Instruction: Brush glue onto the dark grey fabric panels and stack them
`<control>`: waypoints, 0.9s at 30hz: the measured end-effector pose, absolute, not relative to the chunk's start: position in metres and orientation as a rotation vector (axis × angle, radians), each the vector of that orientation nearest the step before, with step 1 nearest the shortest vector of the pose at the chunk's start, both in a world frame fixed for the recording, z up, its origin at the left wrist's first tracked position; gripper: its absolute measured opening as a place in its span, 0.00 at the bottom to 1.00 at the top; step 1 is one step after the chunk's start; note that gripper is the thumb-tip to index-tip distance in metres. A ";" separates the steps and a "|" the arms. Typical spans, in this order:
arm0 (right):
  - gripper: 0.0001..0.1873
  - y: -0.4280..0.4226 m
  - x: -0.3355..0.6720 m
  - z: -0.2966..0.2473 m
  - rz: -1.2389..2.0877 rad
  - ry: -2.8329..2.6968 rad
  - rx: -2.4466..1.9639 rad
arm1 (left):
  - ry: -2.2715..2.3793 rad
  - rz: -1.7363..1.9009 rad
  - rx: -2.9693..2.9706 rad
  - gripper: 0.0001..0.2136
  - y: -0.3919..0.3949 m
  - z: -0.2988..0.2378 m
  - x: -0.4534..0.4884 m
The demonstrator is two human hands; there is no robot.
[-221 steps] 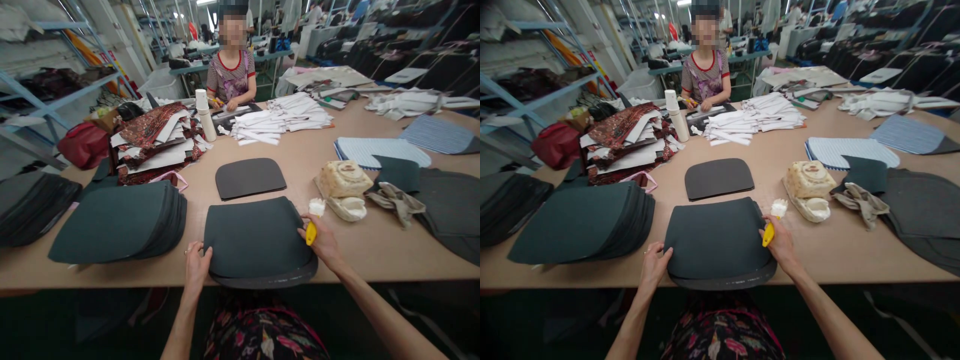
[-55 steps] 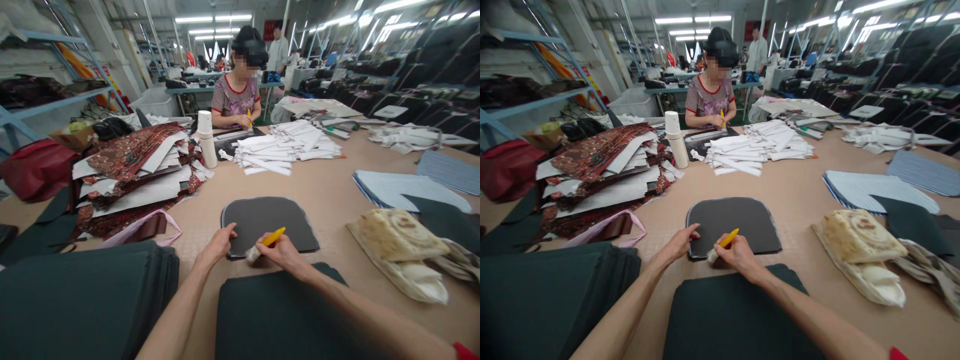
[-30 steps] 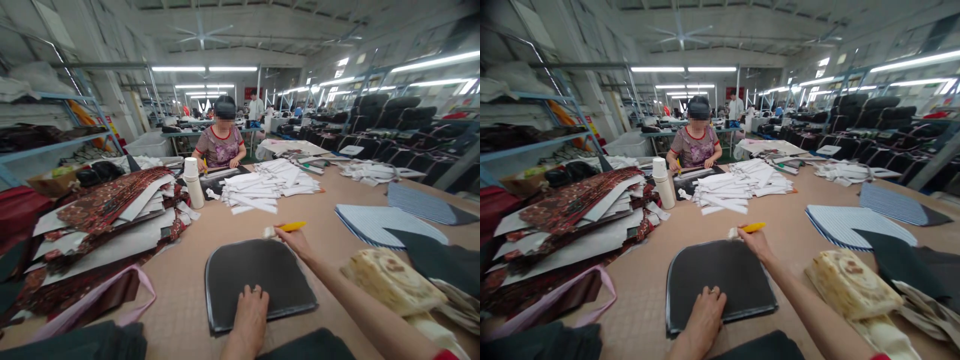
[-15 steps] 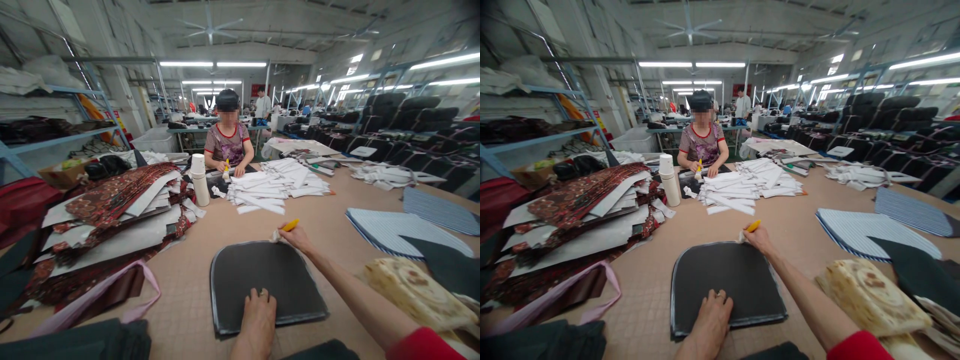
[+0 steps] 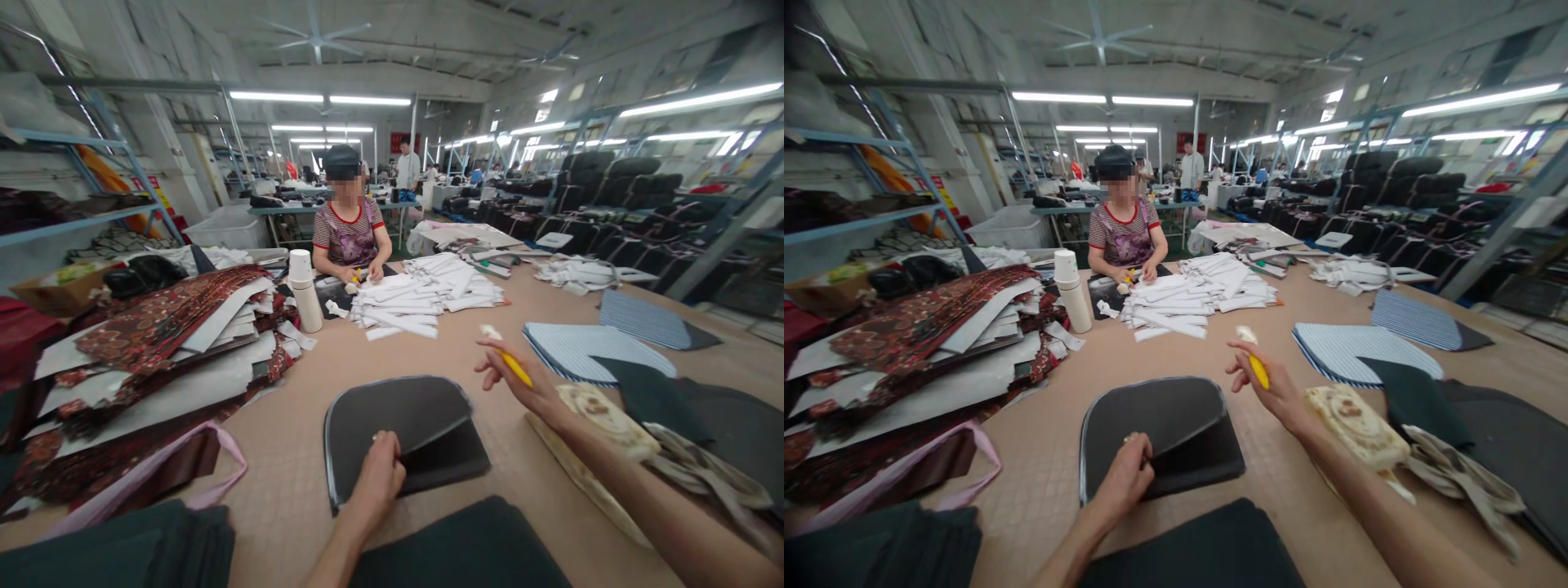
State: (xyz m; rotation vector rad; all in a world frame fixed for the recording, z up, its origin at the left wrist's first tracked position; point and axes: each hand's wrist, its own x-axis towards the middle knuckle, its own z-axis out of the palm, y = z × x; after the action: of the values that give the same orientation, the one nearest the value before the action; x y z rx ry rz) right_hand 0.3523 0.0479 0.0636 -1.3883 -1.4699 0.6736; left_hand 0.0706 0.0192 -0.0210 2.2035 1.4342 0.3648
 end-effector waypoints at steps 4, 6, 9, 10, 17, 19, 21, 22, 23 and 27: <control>0.22 0.026 0.380 0.059 0.354 -1.602 -1.507 | 1.486 0.655 2.181 0.08 0.045 0.013 0.047; 0.26 0.025 0.382 0.056 0.236 -1.682 -1.528 | 1.440 0.775 2.225 0.07 0.049 0.047 0.037; 0.34 0.022 0.370 0.066 0.150 -1.759 -1.423 | 1.385 0.912 2.300 0.06 0.034 0.111 0.025; 0.34 0.018 0.364 0.073 0.137 -1.775 -1.388 | 1.353 0.984 2.335 0.05 0.025 0.131 0.023; 0.20 -0.050 0.332 0.122 0.442 -1.731 -1.287 | 1.347 1.263 2.412 0.04 -0.041 0.221 0.025; 0.14 -0.073 0.329 0.130 0.453 -1.656 -1.269 | 1.363 1.283 2.421 0.05 -0.059 0.236 0.029; 0.11 -0.094 0.330 0.137 0.413 -1.579 -1.232 | 1.389 1.357 2.450 0.08 -0.079 0.248 0.030; 0.10 -0.104 0.332 0.140 0.382 -1.536 -1.215 | 1.425 1.418 2.464 0.13 -0.089 0.252 0.029; 0.10 -0.113 0.335 0.143 0.350 -1.498 -1.209 | 1.480 1.504 2.454 0.19 -0.100 0.253 0.026; 0.11 -0.143 0.361 0.143 0.370 -1.393 -1.276 | 1.660 1.874 1.857 0.31 -0.140 0.222 0.013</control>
State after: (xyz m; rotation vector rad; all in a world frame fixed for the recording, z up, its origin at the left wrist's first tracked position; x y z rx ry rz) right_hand 0.3610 -0.1432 0.1426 -1.2760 -1.3926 0.3700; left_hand 0.0130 -0.1403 0.2217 1.8569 1.6601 1.8743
